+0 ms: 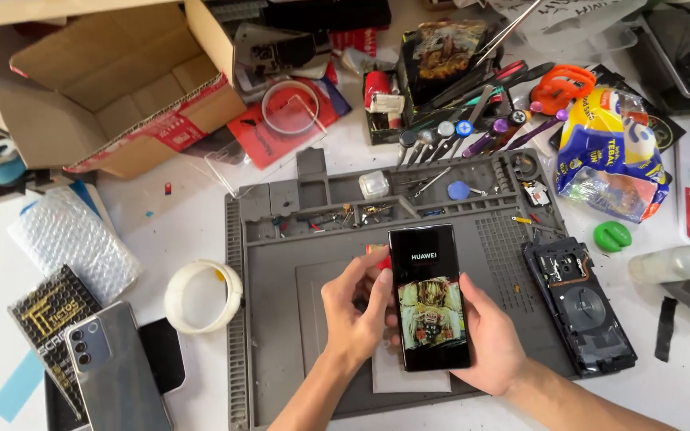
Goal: Testing the touchscreen and interface functionality of a repaired smartphone at a repair bench.
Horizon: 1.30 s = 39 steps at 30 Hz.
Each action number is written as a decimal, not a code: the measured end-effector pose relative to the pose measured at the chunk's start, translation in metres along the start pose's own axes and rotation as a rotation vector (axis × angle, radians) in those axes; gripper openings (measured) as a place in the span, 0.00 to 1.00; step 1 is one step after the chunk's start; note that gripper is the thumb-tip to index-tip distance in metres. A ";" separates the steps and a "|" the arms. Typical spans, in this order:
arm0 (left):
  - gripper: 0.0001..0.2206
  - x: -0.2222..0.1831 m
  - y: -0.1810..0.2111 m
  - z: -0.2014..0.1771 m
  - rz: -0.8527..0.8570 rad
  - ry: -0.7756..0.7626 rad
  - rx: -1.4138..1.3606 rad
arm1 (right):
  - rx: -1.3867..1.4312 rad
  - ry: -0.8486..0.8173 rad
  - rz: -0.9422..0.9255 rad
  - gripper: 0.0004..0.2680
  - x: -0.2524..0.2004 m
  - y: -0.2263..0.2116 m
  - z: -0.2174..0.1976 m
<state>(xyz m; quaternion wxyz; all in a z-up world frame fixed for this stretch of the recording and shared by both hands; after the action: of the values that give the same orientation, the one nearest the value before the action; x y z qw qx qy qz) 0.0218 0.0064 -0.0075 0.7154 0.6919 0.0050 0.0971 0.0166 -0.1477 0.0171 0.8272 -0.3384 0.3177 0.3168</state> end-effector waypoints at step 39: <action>0.13 -0.004 0.011 -0.020 0.042 0.002 -0.021 | 0.018 -0.469 0.028 0.33 0.034 0.014 -0.026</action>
<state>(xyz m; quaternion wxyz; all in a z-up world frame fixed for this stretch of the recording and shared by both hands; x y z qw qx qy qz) 0.0139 0.0264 0.0020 0.7204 0.6843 -0.0098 0.1126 0.0183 -0.1488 -0.0280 0.8768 -0.2439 0.1244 0.3953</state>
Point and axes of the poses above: each hand's wrist, its own x-axis towards the middle knuckle, its own z-axis out of the palm, y = z × x, the point moved 2 cm from there along x, towards the middle knuckle, and after that the axes turned 4 degrees about -z, right-handed, at the moved point
